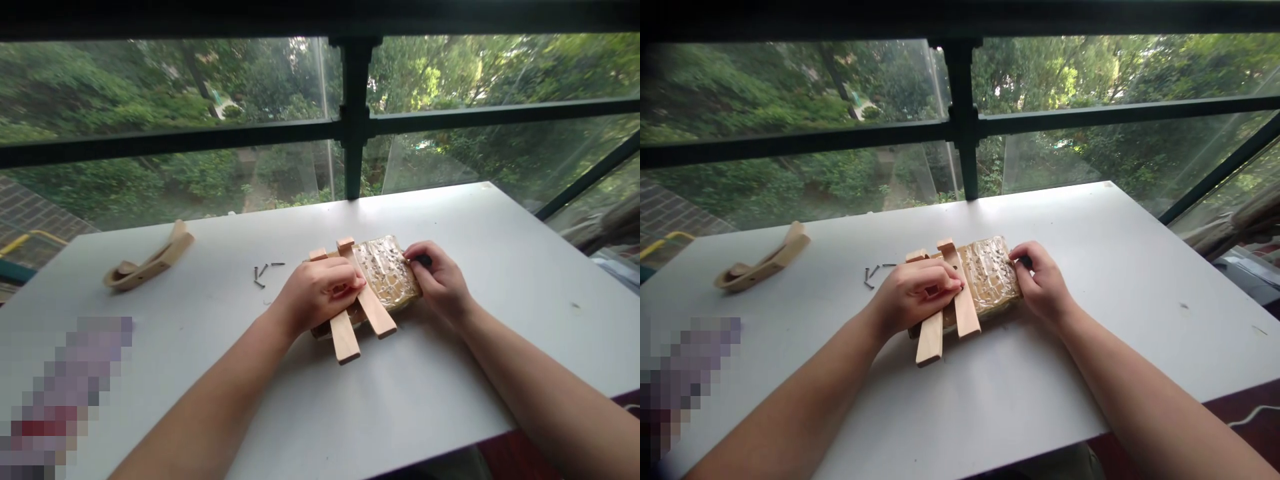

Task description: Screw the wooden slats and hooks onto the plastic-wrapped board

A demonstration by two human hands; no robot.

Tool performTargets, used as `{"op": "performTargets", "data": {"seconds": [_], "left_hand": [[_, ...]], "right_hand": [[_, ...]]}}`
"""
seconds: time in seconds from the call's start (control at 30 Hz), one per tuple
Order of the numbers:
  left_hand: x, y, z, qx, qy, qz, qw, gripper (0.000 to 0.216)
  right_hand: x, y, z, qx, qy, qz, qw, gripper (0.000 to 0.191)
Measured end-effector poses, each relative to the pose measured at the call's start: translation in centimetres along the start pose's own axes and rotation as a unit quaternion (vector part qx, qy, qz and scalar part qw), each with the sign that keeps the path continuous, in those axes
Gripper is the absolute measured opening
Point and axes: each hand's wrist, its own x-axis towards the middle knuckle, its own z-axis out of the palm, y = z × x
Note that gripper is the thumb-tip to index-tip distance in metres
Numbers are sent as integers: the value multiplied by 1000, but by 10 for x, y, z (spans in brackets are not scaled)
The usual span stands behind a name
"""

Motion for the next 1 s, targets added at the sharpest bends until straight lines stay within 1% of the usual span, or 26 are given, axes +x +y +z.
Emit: {"op": "performTargets", "data": {"seconds": [0.13,0.4,0.73,0.87,1.0], "left_hand": [[1,0,-1,18,-21,-1,1000,17],[0,2,-2,7,-29,-10,999,22],[1,5,-1,17,-44,-37,998,22],[-1,4,0,19,-38,-44,998,23],[-4,-1,3,2,-14,-39,999,23]], "right_hand": [[1,3,1,-4,-2,-10,1000,14],[1,4,3,-9,-1,-23,1000,15],[0,1,4,-16,1,-24,1000,16],[0,0,4,-19,5,-18,1000,16],[0,1,4,-15,12,-9,1000,16]]}}
